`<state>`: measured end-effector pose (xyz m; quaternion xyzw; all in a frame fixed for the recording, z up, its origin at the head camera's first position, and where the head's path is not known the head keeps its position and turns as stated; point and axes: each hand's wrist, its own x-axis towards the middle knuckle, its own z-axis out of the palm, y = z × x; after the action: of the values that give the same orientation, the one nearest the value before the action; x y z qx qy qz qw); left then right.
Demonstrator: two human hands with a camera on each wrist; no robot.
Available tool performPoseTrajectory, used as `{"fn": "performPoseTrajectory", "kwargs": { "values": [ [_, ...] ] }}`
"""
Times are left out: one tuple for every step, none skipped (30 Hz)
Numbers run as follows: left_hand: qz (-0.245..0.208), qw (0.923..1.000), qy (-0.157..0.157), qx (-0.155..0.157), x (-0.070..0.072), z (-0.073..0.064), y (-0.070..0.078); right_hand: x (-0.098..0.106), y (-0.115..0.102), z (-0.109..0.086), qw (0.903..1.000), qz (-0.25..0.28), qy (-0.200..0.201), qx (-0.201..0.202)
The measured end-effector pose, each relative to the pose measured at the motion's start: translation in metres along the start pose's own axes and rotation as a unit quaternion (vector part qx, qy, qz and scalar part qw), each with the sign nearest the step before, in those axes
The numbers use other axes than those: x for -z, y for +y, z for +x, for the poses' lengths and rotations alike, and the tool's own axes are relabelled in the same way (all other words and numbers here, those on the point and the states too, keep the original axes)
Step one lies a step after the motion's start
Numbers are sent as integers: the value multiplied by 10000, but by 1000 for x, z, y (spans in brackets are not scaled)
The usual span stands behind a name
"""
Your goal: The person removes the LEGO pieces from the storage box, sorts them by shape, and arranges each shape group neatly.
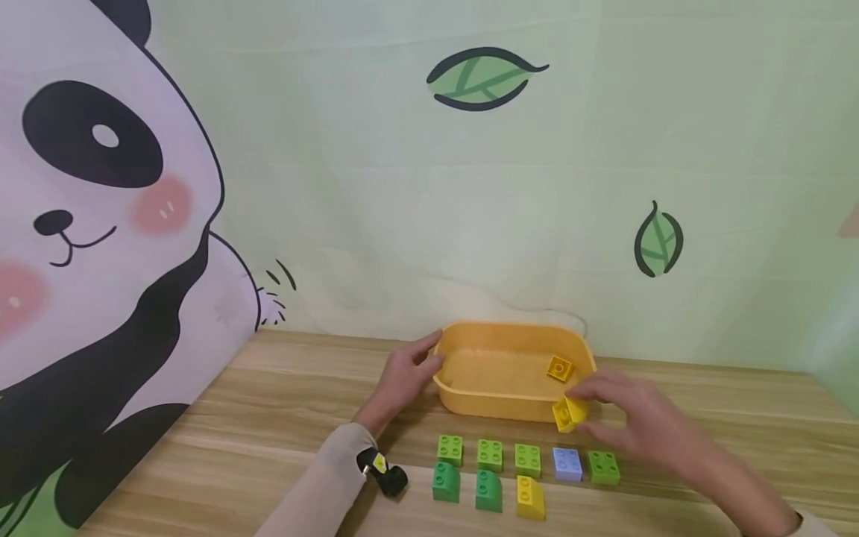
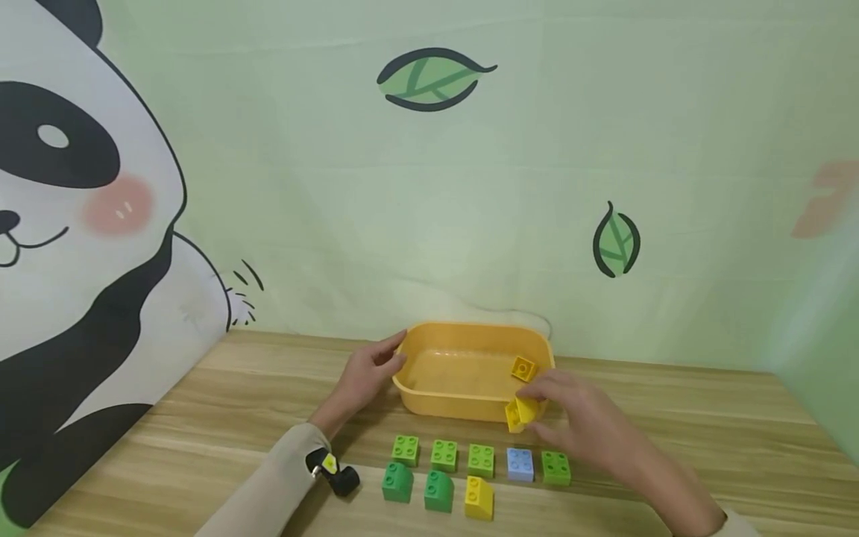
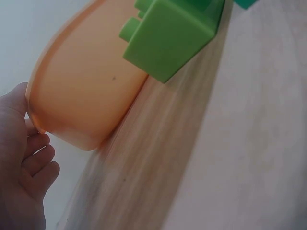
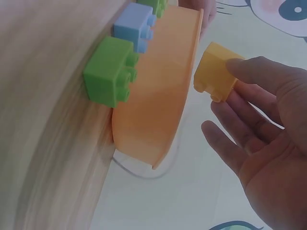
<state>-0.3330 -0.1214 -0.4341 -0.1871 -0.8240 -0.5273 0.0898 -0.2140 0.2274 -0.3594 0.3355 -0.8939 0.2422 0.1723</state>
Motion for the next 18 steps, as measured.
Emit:
{"fn": "performPoseTrajectory", "kwargs": {
  "values": [
    [3,10000,-2,-4,0,0,0,0,-1,-2,10000,-11,-30,-33],
    [4,10000,0,-3,0,0,0,1,-1,-4,9999,2,-99,-116],
    [-4,10000,-5,-4,0,0,0,1,-2,-6,9996,39,-173,-201],
    [-13,10000,-9,11,0,0,-1,1,-3,-7,9994,56,-231,-251],
    [-25,10000,-14,22,0,0,-1,2,-4,-9,9992,75,-266,-279],
    [-36,10000,-16,17,0,0,-1,2,-5,-11,9989,85,-323,-339],
    [-40,10000,-15,11,0,0,-1,2,-6,-12,9984,85,-379,-403],
    [-42,10000,-14,-5,1,0,-2,2,-8,-14,9981,110,-424,-443],
    [-47,10000,-10,-11,1,1,-2,3,-8,-15,9978,130,-459,-460],
    [-45,10000,-5,-13,1,1,-2,3,-9,-17,9975,145,-501,-473],
    [-45,10000,-5,-12,1,1,-2,3,-10,-18,9970,152,-556,-526],
    [-36,10000,-5,-14,1,1,-2,3,-10,-20,9964,153,-613,-574],
    [-30,10000,2,-20,1,1,-2,3,-11,-21,9961,170,-646,-575],
    [-27,10000,9,-21,0,1,-2,3,-10,-22,9959,199,-683,-561],
    [-27,10000,11,8,0,1,-2,3,-10,-23,9956,218,-725,-549],
    [-21,10000,11,15,0,1,-2,2,-10,-25,9954,230,-763,-537],
    [-17,10000,16,9,0,1,-2,2,-10,-26,9955,217,-771,-503],
    [-13,10000,20,8,-1,1,-2,2,-9,-26,9955,235,-792,-467]
  ]
}}
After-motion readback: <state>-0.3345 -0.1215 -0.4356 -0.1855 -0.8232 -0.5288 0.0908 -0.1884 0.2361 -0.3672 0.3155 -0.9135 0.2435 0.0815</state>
